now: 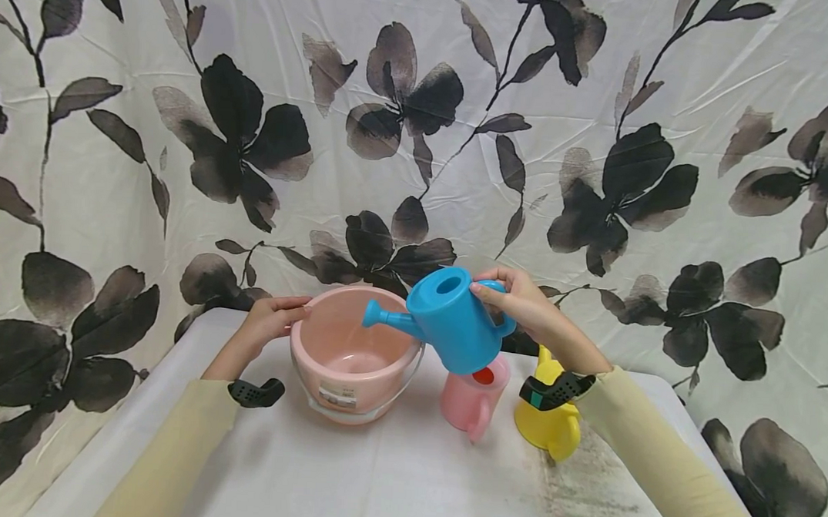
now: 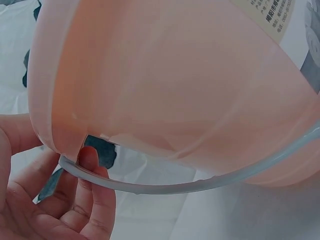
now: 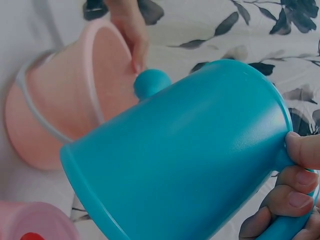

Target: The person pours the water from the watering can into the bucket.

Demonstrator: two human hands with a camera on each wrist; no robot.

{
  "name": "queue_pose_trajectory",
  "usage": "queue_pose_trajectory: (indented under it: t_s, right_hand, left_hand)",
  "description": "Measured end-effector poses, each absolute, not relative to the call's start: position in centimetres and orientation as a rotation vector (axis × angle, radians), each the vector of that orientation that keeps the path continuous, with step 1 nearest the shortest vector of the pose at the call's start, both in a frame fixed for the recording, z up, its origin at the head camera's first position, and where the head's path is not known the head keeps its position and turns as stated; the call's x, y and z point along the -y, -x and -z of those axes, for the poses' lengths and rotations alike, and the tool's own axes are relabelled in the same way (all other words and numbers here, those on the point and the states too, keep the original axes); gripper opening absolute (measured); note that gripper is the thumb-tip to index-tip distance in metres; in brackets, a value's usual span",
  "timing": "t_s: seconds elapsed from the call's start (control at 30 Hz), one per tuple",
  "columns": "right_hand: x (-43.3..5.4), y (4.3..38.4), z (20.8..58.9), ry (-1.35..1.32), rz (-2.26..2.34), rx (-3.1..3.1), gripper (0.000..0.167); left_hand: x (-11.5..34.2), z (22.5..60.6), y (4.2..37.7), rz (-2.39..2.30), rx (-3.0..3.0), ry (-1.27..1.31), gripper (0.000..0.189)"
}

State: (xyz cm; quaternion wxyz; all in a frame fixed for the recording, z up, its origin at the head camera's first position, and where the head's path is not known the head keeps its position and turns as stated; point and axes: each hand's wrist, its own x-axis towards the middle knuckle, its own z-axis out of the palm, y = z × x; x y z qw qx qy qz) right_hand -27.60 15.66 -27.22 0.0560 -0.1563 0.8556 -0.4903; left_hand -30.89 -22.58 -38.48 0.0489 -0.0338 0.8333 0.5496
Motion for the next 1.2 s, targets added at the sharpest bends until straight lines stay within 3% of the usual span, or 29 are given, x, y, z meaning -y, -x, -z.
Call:
queue_pose_trajectory:
  t_s: [0.5,1.2]
  right_hand:
    - [-15.3,27.4,26.5,0.429,1.458,-2.611,0.046]
    - [-14.8,27.8,25.9,0.487,1.474,-2.586,0.039]
  left_hand:
    - [22.6,38.6,31.0,-1.68,-2.55,0.075,0.05]
    - [22.7,38.9,30.9,-1.71,-2.549,0.092,0.05]
